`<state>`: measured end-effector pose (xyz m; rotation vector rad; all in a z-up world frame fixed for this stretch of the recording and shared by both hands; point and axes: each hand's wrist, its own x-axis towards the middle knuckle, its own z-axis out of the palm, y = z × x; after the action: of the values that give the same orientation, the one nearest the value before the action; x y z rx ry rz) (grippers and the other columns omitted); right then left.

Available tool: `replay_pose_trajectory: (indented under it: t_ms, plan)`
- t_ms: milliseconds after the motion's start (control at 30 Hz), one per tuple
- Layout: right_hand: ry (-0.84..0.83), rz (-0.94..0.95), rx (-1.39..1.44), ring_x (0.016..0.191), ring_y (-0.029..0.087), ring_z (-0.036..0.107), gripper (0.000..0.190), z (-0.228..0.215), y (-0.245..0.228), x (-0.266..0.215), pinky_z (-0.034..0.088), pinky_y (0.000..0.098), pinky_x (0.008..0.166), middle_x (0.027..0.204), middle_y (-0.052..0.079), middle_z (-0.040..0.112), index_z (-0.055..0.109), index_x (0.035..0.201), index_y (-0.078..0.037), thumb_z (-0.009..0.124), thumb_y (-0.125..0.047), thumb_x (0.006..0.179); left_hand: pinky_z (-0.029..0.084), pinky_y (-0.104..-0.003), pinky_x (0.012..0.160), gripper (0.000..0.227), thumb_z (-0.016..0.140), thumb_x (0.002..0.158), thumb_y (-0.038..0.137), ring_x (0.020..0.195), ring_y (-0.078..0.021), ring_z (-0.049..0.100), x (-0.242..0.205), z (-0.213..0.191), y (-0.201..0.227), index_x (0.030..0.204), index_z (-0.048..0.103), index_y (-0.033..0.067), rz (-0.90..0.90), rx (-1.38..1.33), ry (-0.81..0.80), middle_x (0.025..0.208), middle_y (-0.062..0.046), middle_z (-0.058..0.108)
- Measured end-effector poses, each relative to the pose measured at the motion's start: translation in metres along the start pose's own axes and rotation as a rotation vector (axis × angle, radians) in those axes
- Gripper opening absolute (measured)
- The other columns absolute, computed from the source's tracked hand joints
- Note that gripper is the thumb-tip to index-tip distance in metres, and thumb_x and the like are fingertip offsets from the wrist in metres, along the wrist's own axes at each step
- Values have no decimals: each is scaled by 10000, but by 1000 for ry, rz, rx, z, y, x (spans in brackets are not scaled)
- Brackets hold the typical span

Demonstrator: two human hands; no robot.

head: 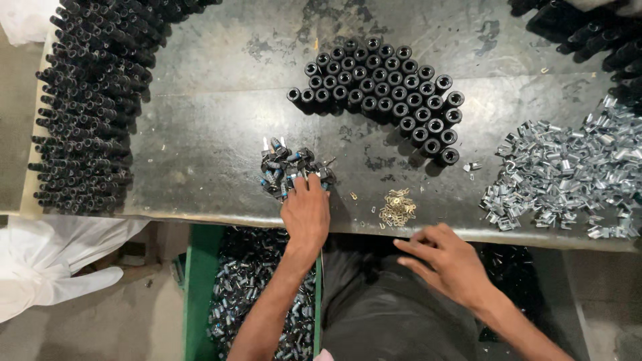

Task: The person repeatedly picks small cylindrical and metallic components from piles on a metal table and inserts them into each other by hand. The assembled units are placed into a green bin below the table. The process is continuous and repetitive throughout the clip.

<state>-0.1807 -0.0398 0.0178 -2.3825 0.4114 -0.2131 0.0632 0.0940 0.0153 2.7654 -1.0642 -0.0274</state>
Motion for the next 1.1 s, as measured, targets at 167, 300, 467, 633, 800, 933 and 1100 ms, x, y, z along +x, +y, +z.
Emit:
replay_pose_trajectory:
  t_ms: [167,300,467,633,800,933,1100]
  plan:
    - [129,-49,-143,819,238,586,307,42,-3,26,520,375,684,902,6,647,786,1068,-169,821,-224,768,543,-444,746,251,775,839,179,975,-340,585,-12,8,-11,1005,604,99,115,18,132,1037,-107,579]
    - [220,-96,32,876,216,626,220,41,0,26,529,344,740,929,5,683,761,1011,-154,805,-153,796,522,-467,765,320,804,765,157,959,-358,560,-12,-1,-21,999,605,67,172,-9,107,1029,-133,563]
    - [248,277,547,819,132,711,144,26,-5,22,572,272,731,955,40,767,749,1025,-76,742,-70,881,520,-389,854,240,764,819,50,1029,-266,620,-7,-17,-19,1017,627,64,258,-704,84,1117,-118,647]
    - [530,92,562,913,126,710,105,22,-26,43,567,256,823,1013,80,739,698,1018,-1,724,-35,923,496,-301,956,84,632,1026,60,1025,-137,603,-21,10,26,1065,559,47,51,-1758,-284,1113,-80,667]
    - [718,125,534,915,143,688,119,38,-22,57,569,260,833,1042,96,697,654,1028,6,733,-30,946,476,-266,776,83,568,1084,84,845,-99,536,-38,47,84,1150,563,33,-235,-2020,-306,970,-31,602]
    - [792,92,631,1033,176,662,120,40,3,31,554,283,949,1112,116,662,597,1082,6,692,18,1010,521,-274,805,125,540,1089,138,848,-107,575,-21,19,64,1130,590,31,-230,-1986,-153,953,-25,618]
    - [763,280,711,1065,154,671,151,15,33,-10,554,281,991,1133,100,670,572,1123,11,661,41,1004,534,-301,768,216,629,995,239,843,-156,644,-37,-21,10,1082,670,45,281,-1097,-850,958,-57,692]
